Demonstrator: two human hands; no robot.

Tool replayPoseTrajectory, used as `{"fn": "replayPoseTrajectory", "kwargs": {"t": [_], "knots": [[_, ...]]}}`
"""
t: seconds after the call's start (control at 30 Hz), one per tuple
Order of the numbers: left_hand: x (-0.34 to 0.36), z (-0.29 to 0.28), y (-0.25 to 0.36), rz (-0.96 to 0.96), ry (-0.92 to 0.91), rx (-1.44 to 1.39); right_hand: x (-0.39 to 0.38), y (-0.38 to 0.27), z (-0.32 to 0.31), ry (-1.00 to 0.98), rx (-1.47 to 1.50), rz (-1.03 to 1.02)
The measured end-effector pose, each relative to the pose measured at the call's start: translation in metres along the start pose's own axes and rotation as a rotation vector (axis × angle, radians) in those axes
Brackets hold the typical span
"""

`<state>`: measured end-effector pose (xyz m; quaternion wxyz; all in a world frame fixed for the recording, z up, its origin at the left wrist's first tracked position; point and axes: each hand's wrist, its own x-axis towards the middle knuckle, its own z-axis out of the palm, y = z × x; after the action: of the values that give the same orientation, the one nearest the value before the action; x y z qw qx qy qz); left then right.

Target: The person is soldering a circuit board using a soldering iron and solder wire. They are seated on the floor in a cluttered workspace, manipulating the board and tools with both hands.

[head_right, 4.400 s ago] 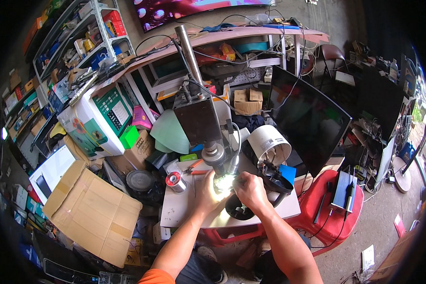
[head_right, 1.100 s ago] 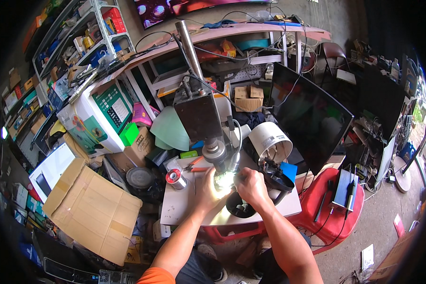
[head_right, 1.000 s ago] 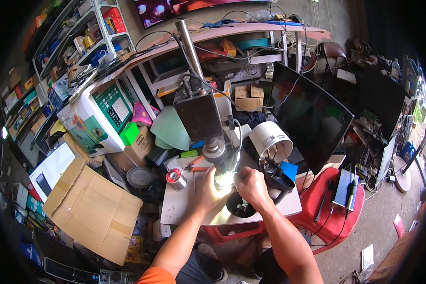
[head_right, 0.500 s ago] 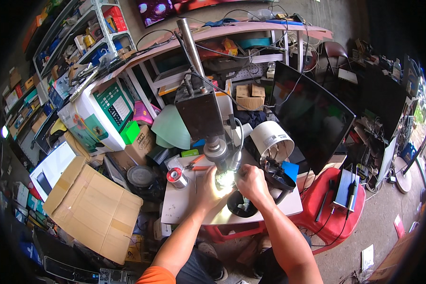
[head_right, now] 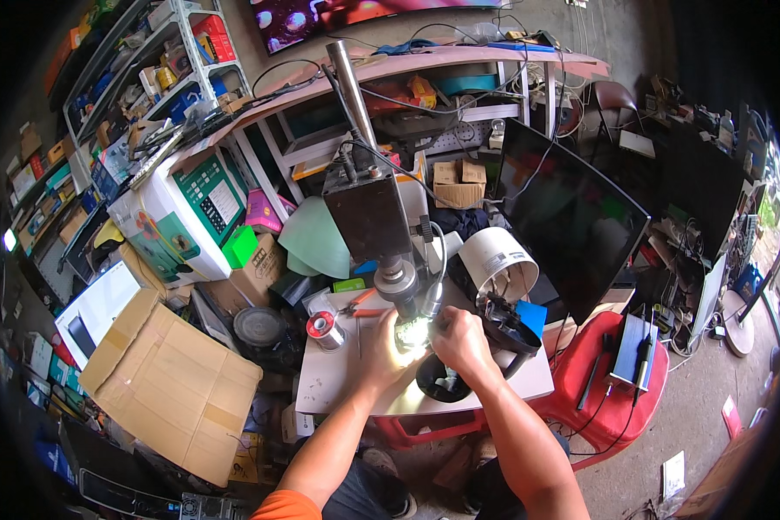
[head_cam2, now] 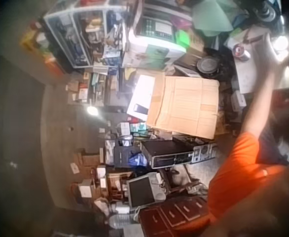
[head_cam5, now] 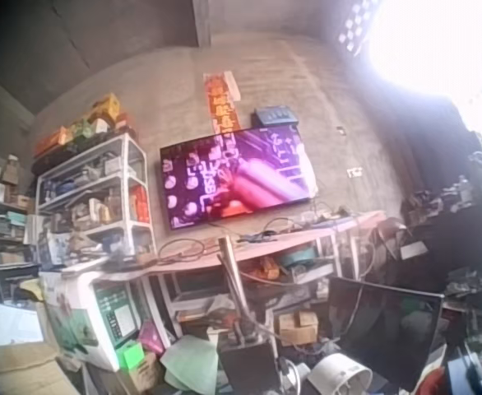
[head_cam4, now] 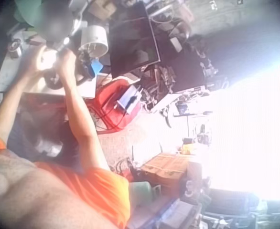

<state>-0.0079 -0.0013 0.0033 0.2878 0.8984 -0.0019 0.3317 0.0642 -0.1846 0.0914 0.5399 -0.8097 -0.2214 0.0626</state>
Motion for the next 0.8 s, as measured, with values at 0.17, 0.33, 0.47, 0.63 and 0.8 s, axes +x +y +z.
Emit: {"fn": "replayPoseTrajectory", "kwargs": {"t": [0.17,0.33,0.47,0.63,0.8], "knots": [[0.001,0.001,-0.001,0.0,-0.006,-0.02,-0.002,-0.002,-0.001,0.002,-0.001,-0.012],[0.002,-0.002,0.002,-0.014,-0.014,-0.003,-0.003,0.001,-0.001,0.004,0.023,-0.024],[0.002,0.0,0.0,-0.018,-0.008,0.004,-0.003,0.004,-0.002,0.009,0.04,-0.024],[0.001,0.002,-0.002,-0.007,0.012,0.013,-0.005,0.002,-0.004,0.008,0.039,-0.016],[0.002,0.002,-0.001,0.015,0.008,-0.011,-0.003,0.013,0.0,0.038,0.006,-0.078]]}}
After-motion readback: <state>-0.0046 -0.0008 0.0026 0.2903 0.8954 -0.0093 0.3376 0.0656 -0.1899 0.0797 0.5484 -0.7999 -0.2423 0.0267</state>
